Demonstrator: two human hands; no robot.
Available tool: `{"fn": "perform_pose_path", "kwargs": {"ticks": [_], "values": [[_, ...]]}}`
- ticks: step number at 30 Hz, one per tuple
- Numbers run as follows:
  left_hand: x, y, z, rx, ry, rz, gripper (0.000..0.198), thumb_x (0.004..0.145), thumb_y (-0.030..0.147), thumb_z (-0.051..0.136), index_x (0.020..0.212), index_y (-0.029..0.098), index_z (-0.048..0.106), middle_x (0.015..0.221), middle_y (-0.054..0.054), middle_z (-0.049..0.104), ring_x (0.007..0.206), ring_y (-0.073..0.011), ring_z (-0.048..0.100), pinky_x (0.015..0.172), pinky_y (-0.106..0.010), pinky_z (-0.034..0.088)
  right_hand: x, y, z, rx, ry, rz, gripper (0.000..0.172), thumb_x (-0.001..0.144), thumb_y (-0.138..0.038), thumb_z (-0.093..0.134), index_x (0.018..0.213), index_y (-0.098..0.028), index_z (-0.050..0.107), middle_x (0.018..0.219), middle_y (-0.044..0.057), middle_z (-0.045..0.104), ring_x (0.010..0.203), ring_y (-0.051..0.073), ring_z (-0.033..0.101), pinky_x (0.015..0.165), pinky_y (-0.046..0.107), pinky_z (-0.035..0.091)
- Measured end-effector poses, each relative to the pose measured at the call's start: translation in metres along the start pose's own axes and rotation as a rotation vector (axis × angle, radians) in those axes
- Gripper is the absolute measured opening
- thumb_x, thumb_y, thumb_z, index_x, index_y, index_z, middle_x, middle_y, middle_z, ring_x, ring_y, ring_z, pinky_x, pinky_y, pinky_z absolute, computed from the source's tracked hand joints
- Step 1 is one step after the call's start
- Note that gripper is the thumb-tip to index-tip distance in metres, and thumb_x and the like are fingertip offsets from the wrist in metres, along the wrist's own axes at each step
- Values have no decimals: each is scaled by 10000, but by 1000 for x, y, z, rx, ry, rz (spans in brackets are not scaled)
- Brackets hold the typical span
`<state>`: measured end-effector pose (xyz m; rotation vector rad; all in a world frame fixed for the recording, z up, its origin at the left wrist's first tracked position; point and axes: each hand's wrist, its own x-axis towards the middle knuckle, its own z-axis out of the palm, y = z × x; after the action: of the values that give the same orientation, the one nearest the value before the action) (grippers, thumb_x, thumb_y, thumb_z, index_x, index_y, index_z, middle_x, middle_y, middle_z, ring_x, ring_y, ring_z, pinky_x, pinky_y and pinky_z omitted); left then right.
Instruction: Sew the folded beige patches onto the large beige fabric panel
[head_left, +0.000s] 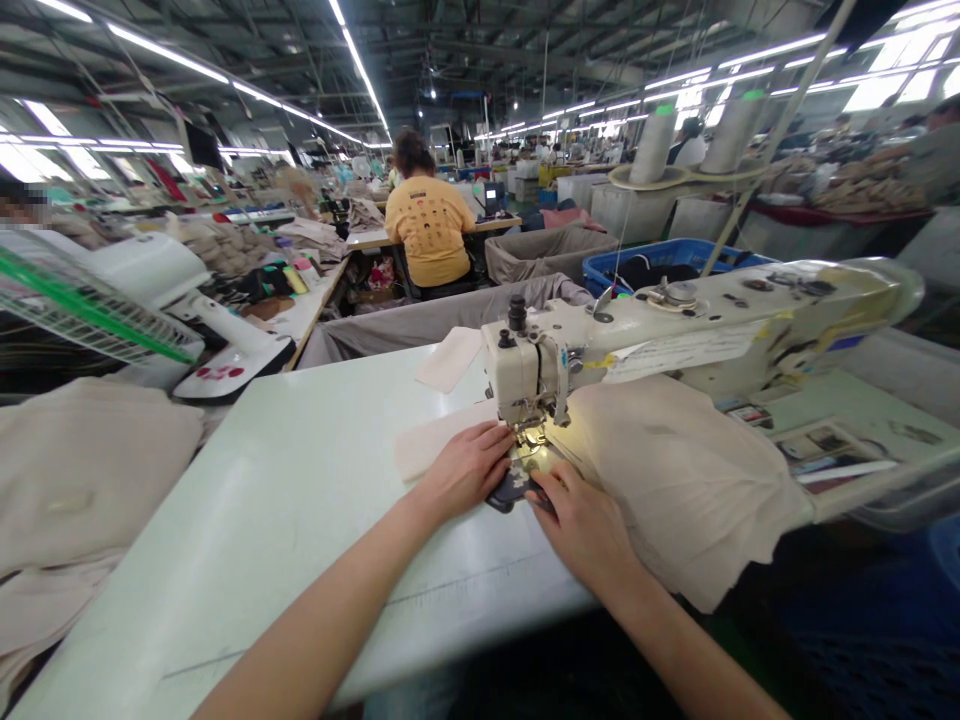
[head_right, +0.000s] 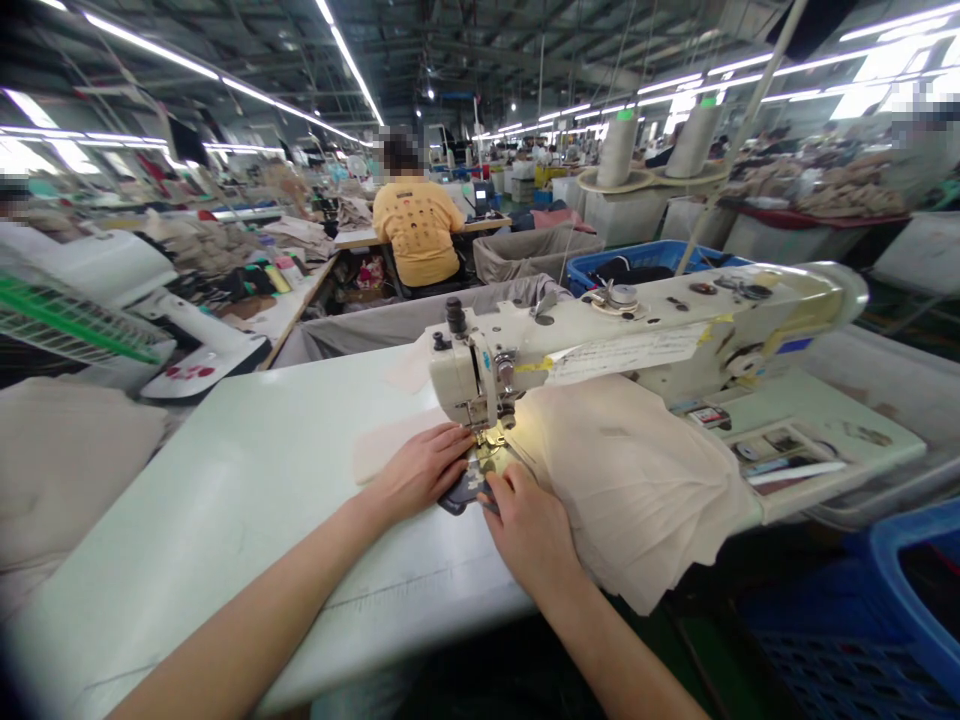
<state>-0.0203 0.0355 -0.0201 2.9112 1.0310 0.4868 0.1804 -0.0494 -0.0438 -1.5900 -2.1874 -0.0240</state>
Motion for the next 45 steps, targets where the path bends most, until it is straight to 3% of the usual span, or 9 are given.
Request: {"fn": "perform_pose_path", "kwargs": {"ticks": [10, 19, 23, 28, 32, 35, 39, 42, 45], "values": [[-1, 0, 2, 0, 15, 16, 338, 1009, 270, 448, 1298, 168, 591, 1335, -105, 624, 1249, -258, 559, 1076, -428, 492, -1, 0, 1, 5, 6, 17, 193, 965, -288, 551, 1100, -229, 675, 978, 42, 648, 747, 165, 661, 578, 267, 475], [-2, 1, 4, -19, 20, -82, 355, 992, 282, 496, 1317, 160, 571, 1356, -138, 601, 1280, -269, 543, 1105, -454, 465, 0, -3, -3, -23, -12, 21, 173, 968, -284, 549, 1083, -228, 664, 977, 40, 641, 724, 174, 655, 557, 283, 466], [-14, 17, -1, 9, -10, -128, 379, 987, 294, 511, 1346, 177, 543, 1391, -131, 580, 1285, -283, 541, 1098, -473, 467, -1, -3, -5, -20, -7, 44, 140, 964, -246, 539, 1034, -229, 659, 972, 37, 650, 726, 183, 661, 555, 294, 463], [-40, 52, -5, 26, -56, -195, 435, 965, 307, 551, 1378, 176, 518, 1427, -138, 556, 1321, -322, 509, 1087, -510, 466, -2, -2, -6, -26, -12, 72, 131, 962, -207, 531, 1016, -220, 650, 953, 41, 657, 716, 184, 665, 560, 294, 454], [-44, 66, -11, 29, -101, -233, 431, 955, 309, 568, 1361, 166, 544, 1417, -147, 567, 1305, -340, 521, 1058, -526, 487, -3, -1, -5, -26, -3, 63, 142, 963, -203, 526, 1042, -218, 643, 950, 40, 654, 719, 193, 670, 564, 302, 456], [-38, 61, -20, -1, -135, -231, 374, 953, 261, 563, 1312, 161, 589, 1367, -135, 611, 1251, -325, 570, 1022, -514, 517, -4, 0, -4, -25, 7, 54, 113, 955, -204, 536, 997, -219, 640, 935, 37, 647, 704, 187, 665, 550, 296, 446], [-31, 37, -31, -158, -140, -132, 337, 959, 110, 465, 1217, 199, 663, 1264, -77, 689, 1157, -233, 640, 1024, -416, 523, -4, 1, -2, -28, 19, 51, 93, 939, -209, 551, 974, -223, 636, 912, 35, 645, 691, 180, 657, 535, 281, 435], [-30, 20, -36, -265, -116, -51, 332, 991, 144, 439, 1204, 230, 679, 1250, -61, 698, 1146, -201, 645, 1026, -378, 514, -5, 2, -1, -2, 32, 50, 126, 936, -204, 536, 1002, -221, 641, 921, 42, 653, 703, 189, 661, 543, 283, 452], [-32, 13, -38, -181, -142, -55, 331, 989, 140, 440, 1227, 220, 655, 1248, -78, 681, 1159, -207, 618, 1012, -367, 512, -6, 5, -2, 82, 78, 52, 201, 923, -170, 498, 1051, -210, 649, 943, 53, 661, 734, 193, 668, 581, 285, 491]]}}
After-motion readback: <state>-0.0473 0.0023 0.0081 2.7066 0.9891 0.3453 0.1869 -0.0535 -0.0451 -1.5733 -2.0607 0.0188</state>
